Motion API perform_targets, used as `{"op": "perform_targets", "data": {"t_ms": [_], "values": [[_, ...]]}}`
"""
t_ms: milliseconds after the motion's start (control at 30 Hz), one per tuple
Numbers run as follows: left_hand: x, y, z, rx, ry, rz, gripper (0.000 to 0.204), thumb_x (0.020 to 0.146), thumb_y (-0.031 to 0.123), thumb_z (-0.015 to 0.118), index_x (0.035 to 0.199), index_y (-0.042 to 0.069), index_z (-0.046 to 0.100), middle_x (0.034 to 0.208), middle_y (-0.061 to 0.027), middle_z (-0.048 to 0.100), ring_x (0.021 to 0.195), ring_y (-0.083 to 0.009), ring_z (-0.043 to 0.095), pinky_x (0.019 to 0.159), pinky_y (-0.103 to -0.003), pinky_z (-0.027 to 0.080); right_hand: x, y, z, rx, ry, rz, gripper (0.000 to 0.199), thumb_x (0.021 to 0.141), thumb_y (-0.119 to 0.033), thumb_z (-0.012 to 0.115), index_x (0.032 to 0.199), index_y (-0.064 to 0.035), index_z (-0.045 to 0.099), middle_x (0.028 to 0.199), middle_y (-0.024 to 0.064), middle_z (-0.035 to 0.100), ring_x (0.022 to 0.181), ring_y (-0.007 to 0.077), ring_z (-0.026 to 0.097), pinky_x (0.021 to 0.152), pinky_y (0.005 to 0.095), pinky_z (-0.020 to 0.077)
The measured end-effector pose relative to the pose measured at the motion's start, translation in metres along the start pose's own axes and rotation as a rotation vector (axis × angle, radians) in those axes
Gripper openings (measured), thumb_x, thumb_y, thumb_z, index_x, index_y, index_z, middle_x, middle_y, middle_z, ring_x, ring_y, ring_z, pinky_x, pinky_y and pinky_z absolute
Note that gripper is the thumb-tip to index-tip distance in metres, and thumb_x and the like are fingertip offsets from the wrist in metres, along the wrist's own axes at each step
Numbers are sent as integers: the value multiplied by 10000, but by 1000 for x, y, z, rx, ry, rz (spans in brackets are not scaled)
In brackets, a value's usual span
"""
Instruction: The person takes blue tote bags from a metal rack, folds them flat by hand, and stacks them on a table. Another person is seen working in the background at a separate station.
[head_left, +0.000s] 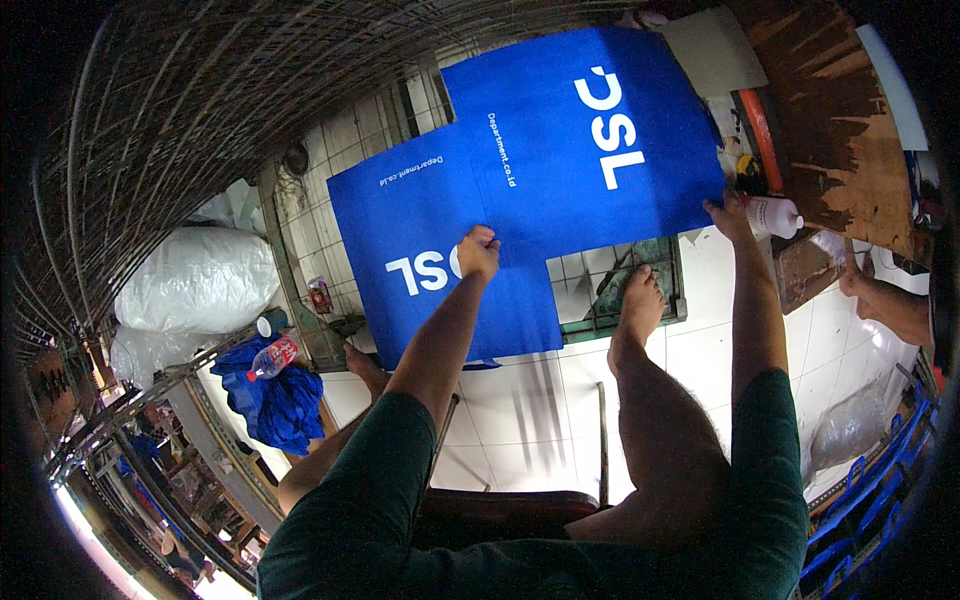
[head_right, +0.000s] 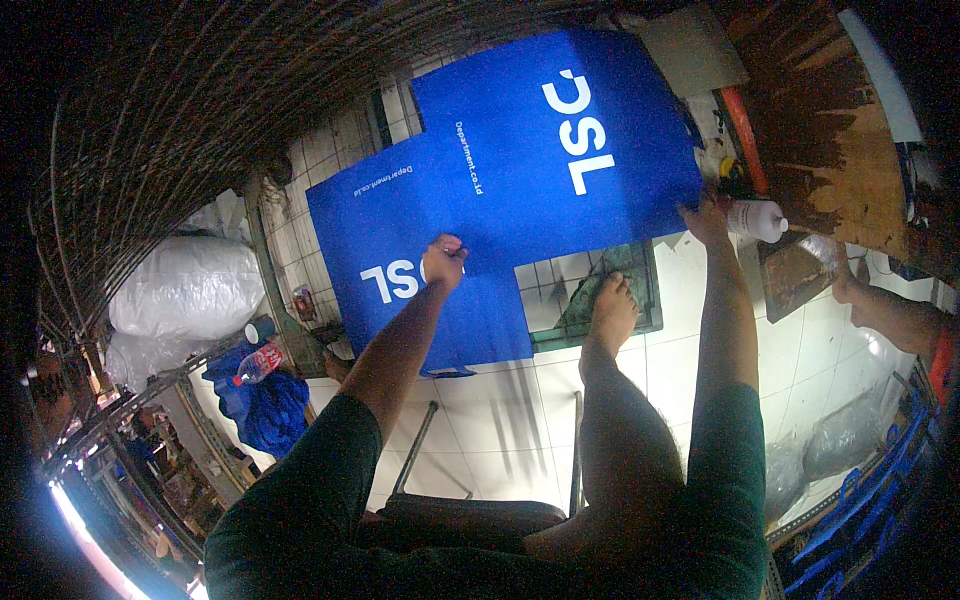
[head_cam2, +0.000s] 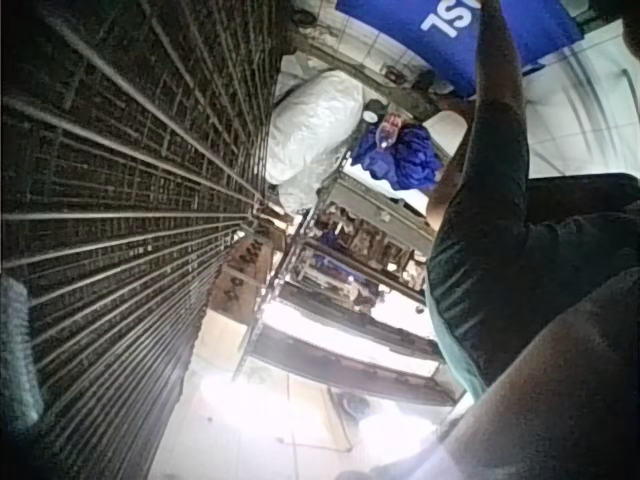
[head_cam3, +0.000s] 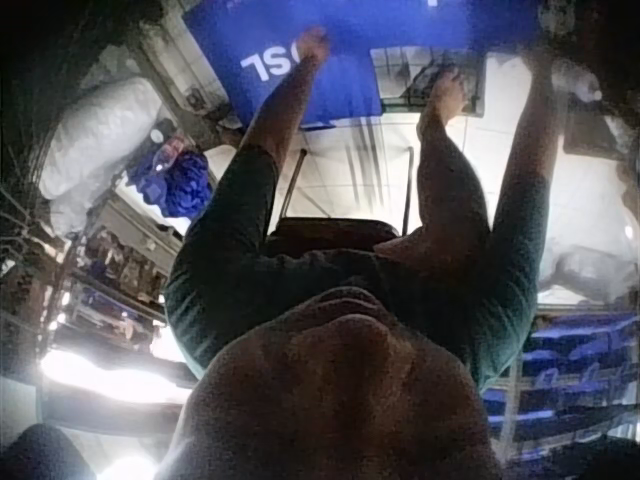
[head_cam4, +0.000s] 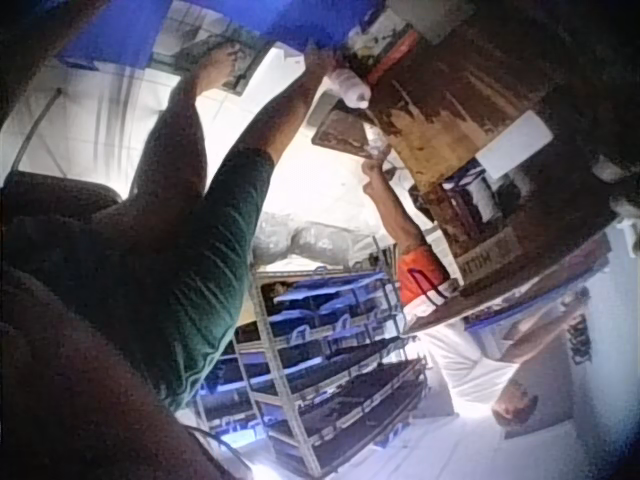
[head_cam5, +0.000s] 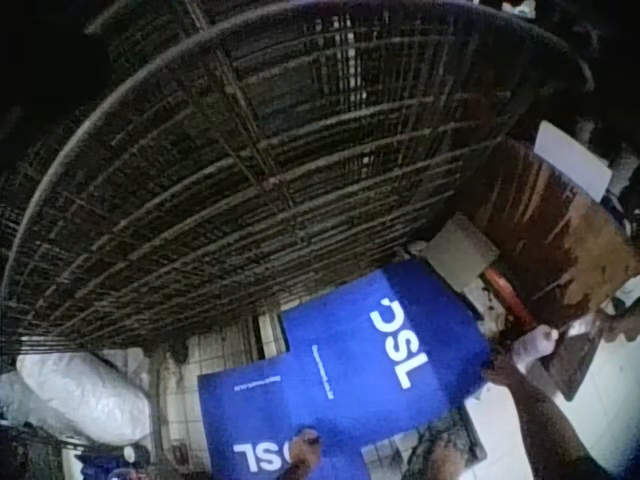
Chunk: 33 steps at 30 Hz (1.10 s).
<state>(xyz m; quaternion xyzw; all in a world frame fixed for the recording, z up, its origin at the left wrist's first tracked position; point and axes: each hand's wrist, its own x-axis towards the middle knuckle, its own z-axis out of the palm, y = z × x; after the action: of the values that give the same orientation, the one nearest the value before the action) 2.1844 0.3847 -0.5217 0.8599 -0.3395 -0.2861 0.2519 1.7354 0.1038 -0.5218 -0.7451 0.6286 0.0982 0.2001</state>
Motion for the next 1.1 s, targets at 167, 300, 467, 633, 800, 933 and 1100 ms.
{"op": "perform_targets", "data": {"t_ms": [167, 300, 467, 633, 800, 933, 1100], "values": [[-3, -7, -5, -6, -10, 19, 185, 683, 73, 708, 843, 57, 617, 818, -99, 663, 756, -231, 652, 697, -344, 515, -2, -14, -3, 77, 6, -61, 739, 807, -385, 605, 1358, 5, 305, 1401, 241, 301, 1308, 363, 285, 1083, 403, 232], [-8, 13, -22, 163, 98, 191, 191, 700, 80, 682, 874, 55, 608, 846, -113, 634, 754, -249, 634, 668, -356, 507, -7, -11, 0, -120, 73, -57, 857, 805, -461, 577, 1426, -61, 143, 1462, 204, 175, 1355, 360, 156, 1100, 473, 138], [-32, 31, -74, 56, 234, 359, 184, 718, 80, 664, 882, 42, 590, 832, -117, 602, 715, -276, 602, 656, -374, 484, -35, -10, 0, -35, 313, -321, 799, 820, -351, 623, 1418, -65, 176, 1445, 214, 208, 1330, 399, 190, 1091, 450, 192], [-126, 1, -143, -52, 99, 226, 225, 739, 139, 699, 907, 35, 593, 818, -106, 615, 599, -240, 571, 579, -335, 461, -110, -69, -11, 408, 25, -158, 866, 788, -365, 644, 1419, -39, 150, 1372, 269, 328, 1279, 362, 336, 1042, 394, 311], [-220, -21, -185, 61, -252, 281, 416, 737, 282, 726, 1034, 37, 567, 817, -102, 622, 674, -235, 606, 640, -338, 492, -208, -69, -33, 618, 210, -209, 712, 783, -196, 688, 1383, -93, 318, 1166, 194, 540, 994, 269, 563, 827, 349, 472], [-287, -18, -205, -20, -603, 276, 538, 721, 348, 751, 1096, 24, 541, 865, -115, 622, 673, -177, 613, 620, -314, 500, -298, -83, -103, 952, 221, -60, 499, 844, -113, 611, 1304, -67, 425, 959, 122, 621, 871, 157, 599, 755, 289, 490], [-369, 89, -243, -169, -660, 207, 534, 737, 347, 742, 1104, 15, 539, 878, -100, 620, 677, -141, 608, 614, -288, 501, -386, -89, -205, 1050, 393, -33, 360, 857, -131, 603, 1199, -51, 527, 942, 98, 619, 857, 133, 583, 757, 262, 471]]}}
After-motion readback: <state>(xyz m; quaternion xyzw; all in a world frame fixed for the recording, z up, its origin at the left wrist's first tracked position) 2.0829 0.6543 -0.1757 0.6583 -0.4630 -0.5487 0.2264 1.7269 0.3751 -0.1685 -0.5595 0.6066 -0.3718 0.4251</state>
